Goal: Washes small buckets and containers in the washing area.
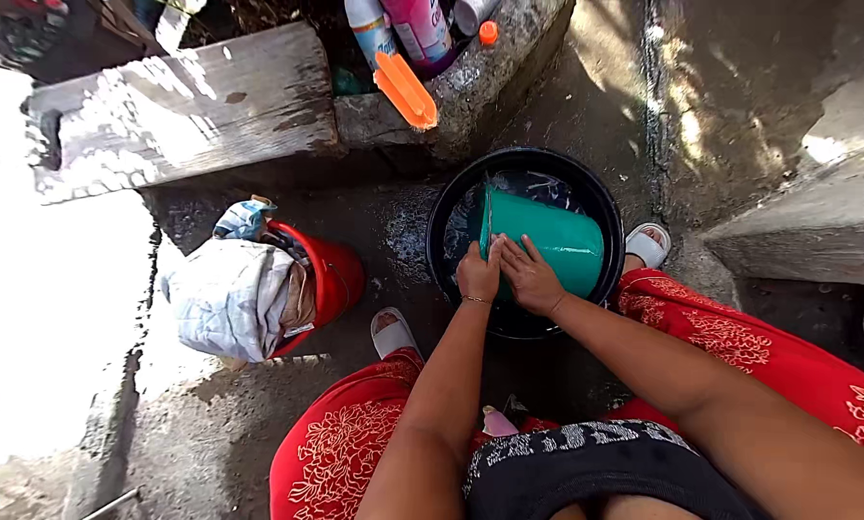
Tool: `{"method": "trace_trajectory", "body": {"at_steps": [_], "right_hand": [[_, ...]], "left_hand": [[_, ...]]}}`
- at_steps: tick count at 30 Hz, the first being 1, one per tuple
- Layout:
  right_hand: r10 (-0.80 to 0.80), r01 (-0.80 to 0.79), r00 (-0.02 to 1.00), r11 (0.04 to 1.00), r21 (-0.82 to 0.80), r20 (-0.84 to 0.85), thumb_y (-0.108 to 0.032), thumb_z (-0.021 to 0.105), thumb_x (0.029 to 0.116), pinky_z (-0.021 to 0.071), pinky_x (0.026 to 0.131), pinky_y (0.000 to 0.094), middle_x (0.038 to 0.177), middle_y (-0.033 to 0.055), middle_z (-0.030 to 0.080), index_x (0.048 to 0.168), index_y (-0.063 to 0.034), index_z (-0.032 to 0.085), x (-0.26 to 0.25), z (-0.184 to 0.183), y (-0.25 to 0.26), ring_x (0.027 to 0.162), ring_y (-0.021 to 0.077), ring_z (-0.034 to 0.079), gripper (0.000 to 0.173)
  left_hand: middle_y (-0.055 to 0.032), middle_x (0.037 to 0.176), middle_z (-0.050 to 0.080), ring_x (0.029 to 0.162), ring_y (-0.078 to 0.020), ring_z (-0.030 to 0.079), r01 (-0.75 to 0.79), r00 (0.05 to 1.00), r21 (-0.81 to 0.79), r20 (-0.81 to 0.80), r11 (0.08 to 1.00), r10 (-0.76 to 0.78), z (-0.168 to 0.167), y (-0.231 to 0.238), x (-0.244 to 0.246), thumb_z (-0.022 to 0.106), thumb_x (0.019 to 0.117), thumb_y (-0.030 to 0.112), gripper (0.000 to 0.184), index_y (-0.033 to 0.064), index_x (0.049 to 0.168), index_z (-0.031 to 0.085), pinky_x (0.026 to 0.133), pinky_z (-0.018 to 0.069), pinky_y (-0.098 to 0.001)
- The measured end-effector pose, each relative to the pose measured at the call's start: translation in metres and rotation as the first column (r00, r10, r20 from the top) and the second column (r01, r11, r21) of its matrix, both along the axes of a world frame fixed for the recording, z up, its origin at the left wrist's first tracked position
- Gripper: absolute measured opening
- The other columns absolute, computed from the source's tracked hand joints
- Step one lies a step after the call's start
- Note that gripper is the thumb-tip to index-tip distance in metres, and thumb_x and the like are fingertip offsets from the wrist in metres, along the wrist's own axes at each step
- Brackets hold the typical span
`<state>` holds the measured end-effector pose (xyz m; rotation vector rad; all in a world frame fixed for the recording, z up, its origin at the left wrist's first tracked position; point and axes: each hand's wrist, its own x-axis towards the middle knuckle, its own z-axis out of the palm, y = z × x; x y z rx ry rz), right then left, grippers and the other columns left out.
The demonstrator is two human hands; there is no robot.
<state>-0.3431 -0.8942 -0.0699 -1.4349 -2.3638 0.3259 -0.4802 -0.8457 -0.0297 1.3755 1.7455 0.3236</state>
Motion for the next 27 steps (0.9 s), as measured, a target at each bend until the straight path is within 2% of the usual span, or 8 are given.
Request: {"method": "trace_trajectory", "body": {"at_steps": [4, 9, 11, 14, 17, 21, 25, 27], "right_hand": [[-0.138, 0.137, 0.990, 0.987, -0.085, -0.007, -0.019, 0.032, 0.1070, 0.0195, 0.125, 0.0598, 0.162, 0.0128, 0.042, 0.151, 0.0008, 0.048, -0.004, 0.004, 0.043, 0.154, 0.0284, 0.034, 0.051], [-0.301, 0.275, 0.952, 0.758, -0.591, 0.057, -0.026, 0.022, 0.1130, 0.0179, 0.127, 0.0569, 0.165, 0.0108, 0.038, 0.157, -0.0050, 0.041, 0.005, 0.026, 0.130, 0.155, 0.0269, 0.031, 0.053], [-0.322, 0.299, 0.945, 0.781, -0.548, 0.057, -0.027, 0.022, 0.1132, 0.0162, 0.127, 0.0570, 0.165, 0.0116, 0.037, 0.158, -0.0041, 0.038, -0.002, 0.025, 0.120, 0.156, 0.0274, 0.029, 0.053], [-0.241, 0.240, 0.970, 0.932, -0.271, 0.030, -0.024, 0.030, 0.1105, 0.0099, 0.128, 0.0598, 0.170, 0.0120, 0.027, 0.161, -0.0017, 0.031, -0.014, 0.018, 0.051, 0.159, 0.0260, 0.020, 0.055], [-0.154, 0.155, 0.988, 0.977, -0.144, 0.017, -0.026, 0.032, 0.1115, 0.0097, 0.127, 0.0615, 0.169, 0.0068, 0.030, 0.158, -0.0058, 0.040, -0.009, 0.010, 0.010, 0.158, 0.0214, 0.022, 0.051], [-0.210, 0.208, 0.977, 0.935, -0.287, 0.024, -0.021, 0.032, 0.1086, 0.0098, 0.127, 0.0608, 0.168, 0.0111, 0.032, 0.158, -0.0019, 0.038, -0.009, 0.017, 0.056, 0.158, 0.0264, 0.024, 0.053], [-0.286, 0.274, 0.955, 0.770, -0.577, 0.072, -0.028, 0.020, 0.1136, 0.0136, 0.126, 0.0621, 0.164, 0.0123, 0.040, 0.156, -0.0038, 0.041, 0.006, 0.019, 0.129, 0.154, 0.0277, 0.033, 0.054], [-0.304, 0.303, 0.947, 0.730, -0.612, 0.106, -0.030, 0.018, 0.1135, 0.0163, 0.126, 0.0613, 0.162, 0.0118, 0.043, 0.157, -0.0062, 0.042, 0.007, 0.020, 0.142, 0.153, 0.0281, 0.036, 0.055]], "left_hand": [[-0.0253, 0.097, 0.070, 0.098, -0.0418, 0.069, 0.029, 1.000, 0.021, 0.000, 0.999, -0.029, -0.002, -0.001, -0.002, 0.044, 0.1082, 0.048, 0.058, -0.0044, 0.116, 0.066, 0.089, 0.0522, -0.0616], [-0.0257, 0.101, 0.071, 0.101, -0.0412, 0.069, 0.057, 0.998, 0.038, 0.007, 0.998, -0.057, -0.003, -0.001, -0.004, 0.042, 0.1090, 0.047, 0.057, -0.0049, 0.118, 0.066, 0.092, 0.0517, -0.0610], [-0.0257, 0.104, 0.071, 0.105, -0.0410, 0.069, 0.074, 0.997, 0.008, -0.007, 0.997, -0.074, -0.001, 0.001, -0.006, 0.041, 0.1099, 0.045, 0.056, -0.0047, 0.120, 0.065, 0.095, 0.0513, -0.0599], [-0.0261, 0.104, 0.071, 0.107, -0.0413, 0.069, 0.086, 0.996, -0.018, -0.018, 0.996, -0.086, 0.003, 0.002, -0.004, 0.038, 0.1107, 0.043, 0.057, -0.0059, 0.119, 0.066, 0.097, 0.0508, -0.0595], [-0.0262, 0.105, 0.071, 0.107, -0.0417, 0.069, 0.072, 0.997, -0.016, -0.025, 0.997, -0.072, 0.001, -0.001, 0.000, 0.037, 0.1110, 0.043, 0.057, -0.0055, 0.121, 0.066, 0.097, 0.0507, -0.0596], [-0.0268, 0.105, 0.071, 0.106, -0.0417, 0.069, 0.062, 0.998, 0.010, -0.022, 0.998, -0.062, 0.000, -0.001, -0.001, 0.040, 0.1106, 0.042, 0.055, -0.0062, 0.120, 0.065, 0.097, 0.0509, -0.0595], [-0.0270, 0.107, 0.071, 0.108, -0.0411, 0.069, 0.069, 0.997, 0.007, -0.026, 0.998, -0.069, 0.000, 0.000, 0.002, 0.041, 0.1108, 0.040, 0.053, -0.0064, 0.122, 0.065, 0.098, 0.0506, -0.0586], [-0.0272, 0.109, 0.071, 0.110, -0.0406, 0.069, 0.070, 0.997, 0.002, -0.030, 0.998, -0.070, 0.002, 0.003, 0.003, 0.040, 0.1111, 0.039, 0.053, -0.0066, 0.123, 0.065, 0.100, 0.0501, -0.0578]]}}
